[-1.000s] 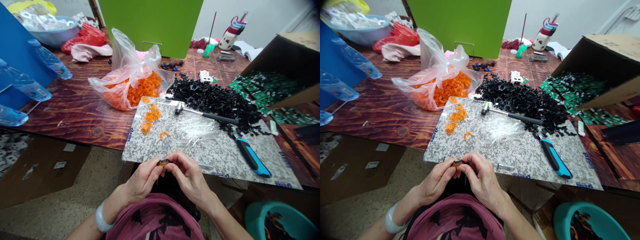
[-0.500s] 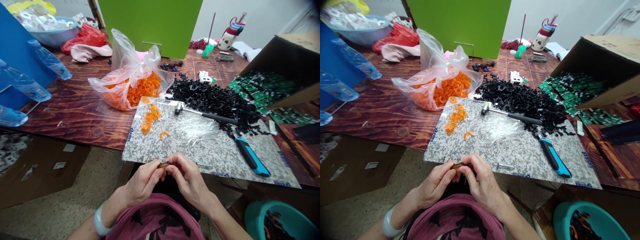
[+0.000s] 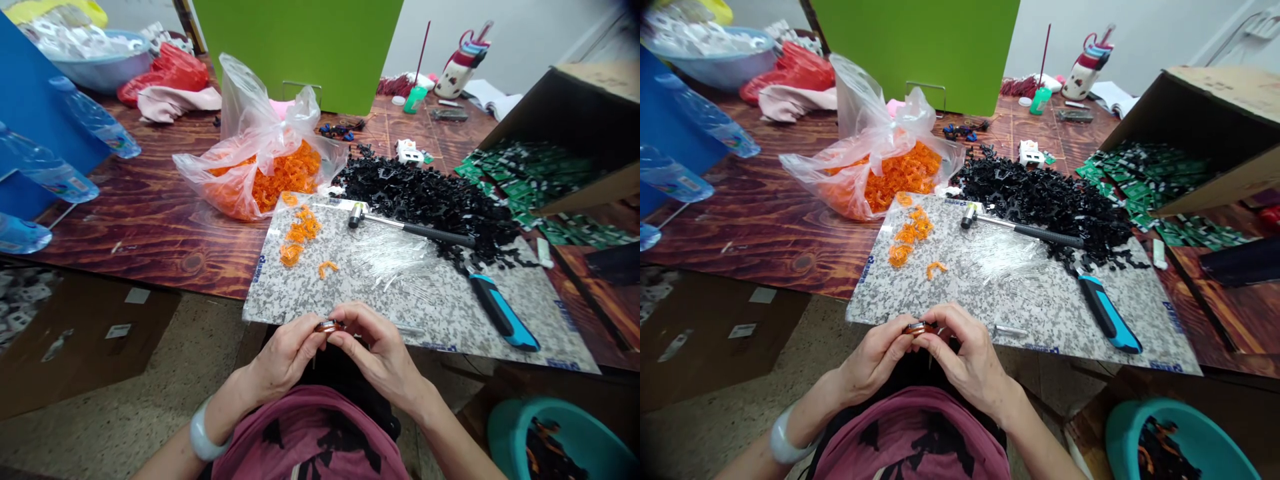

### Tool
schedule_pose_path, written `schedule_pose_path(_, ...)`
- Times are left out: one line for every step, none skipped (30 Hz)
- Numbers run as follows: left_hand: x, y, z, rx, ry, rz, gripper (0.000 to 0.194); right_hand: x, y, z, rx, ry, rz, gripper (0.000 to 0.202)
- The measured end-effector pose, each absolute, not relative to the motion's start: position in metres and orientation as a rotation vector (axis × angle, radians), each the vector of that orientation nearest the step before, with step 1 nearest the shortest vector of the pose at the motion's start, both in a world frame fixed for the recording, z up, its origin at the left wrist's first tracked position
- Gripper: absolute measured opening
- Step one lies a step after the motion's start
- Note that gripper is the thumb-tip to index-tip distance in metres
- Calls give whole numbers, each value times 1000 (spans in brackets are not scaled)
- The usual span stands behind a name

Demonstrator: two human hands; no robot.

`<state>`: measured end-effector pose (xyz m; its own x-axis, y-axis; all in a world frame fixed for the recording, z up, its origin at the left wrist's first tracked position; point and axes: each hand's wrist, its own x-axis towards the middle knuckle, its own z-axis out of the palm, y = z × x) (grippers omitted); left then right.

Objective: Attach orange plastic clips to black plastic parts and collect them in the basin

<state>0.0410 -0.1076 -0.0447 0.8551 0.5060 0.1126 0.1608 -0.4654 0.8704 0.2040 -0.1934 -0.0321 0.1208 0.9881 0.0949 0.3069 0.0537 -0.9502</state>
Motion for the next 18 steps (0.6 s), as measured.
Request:
schedule_pose_path(41,-108,-45,2044,483,437,24,204,-193,-33,-1436,-1364,882,10)
schedule_pose_path(41,-108,-45,2043,480,433,24,204,-193,-33,-1442,-1371,869,8)
schedule_pose_path(41,-108,-46,2040,476,429,25,204,-193,-33,-1449,-1380,851,7)
schedule_pose_path(42,-109,-46,2035,473,427,26,204,-193,-33,-1454,-1392,827,6)
schedule_pose_path(42,-110,-46,2029,472,427,27,203,-192,-33,-1456,-1408,801,5)
schedule_pose_path(42,-110,-47,2024,474,435,27,203,-192,-33,-1452,-1427,778,6)
schedule_pose_path(43,-111,-48,2018,474,451,27,203,-192,-34,-1445,-1446,757,7)
schedule_pose_path(43,-112,-49,2012,475,471,28,203,-192,-34,-1435,-1462,742,7)
schedule_pose_path(44,-113,-50,2007,474,489,28,203,-192,-35,-1427,-1470,732,7)
schedule_pose_path(44,-113,-51,1999,473,504,28,203,-193,-36,-1424,-1469,731,7)
schedule_pose_path(45,-113,-52,1988,471,506,28,204,-193,-38,-1427,-1458,734,7)
schedule_pose_path(46,-113,-53,1972,471,494,28,205,-193,-39,-1431,-1441,741,6)
schedule_pose_path(46,-112,-53,1954,473,471,28,206,-193,-41,-1434,-1421,752,6)
schedule_pose_path(47,-111,-53,1935,479,444,28,207,-193,-42,-1434,-1402,769,6)
schedule_pose_path(47,-111,-53,1916,486,417,28,208,-194,-44,-1432,-1383,788,7)
schedule_pose_path(48,-110,-53,1897,494,394,27,209,-194,-45,-1431,-1365,806,7)
schedule_pose_path(48,-110,-53,1880,499,379,26,210,-194,-46,-1433,-1347,821,7)
schedule_pose_path(48,-109,-52,1864,503,371,25,211,-195,-46,-1435,-1331,832,7)
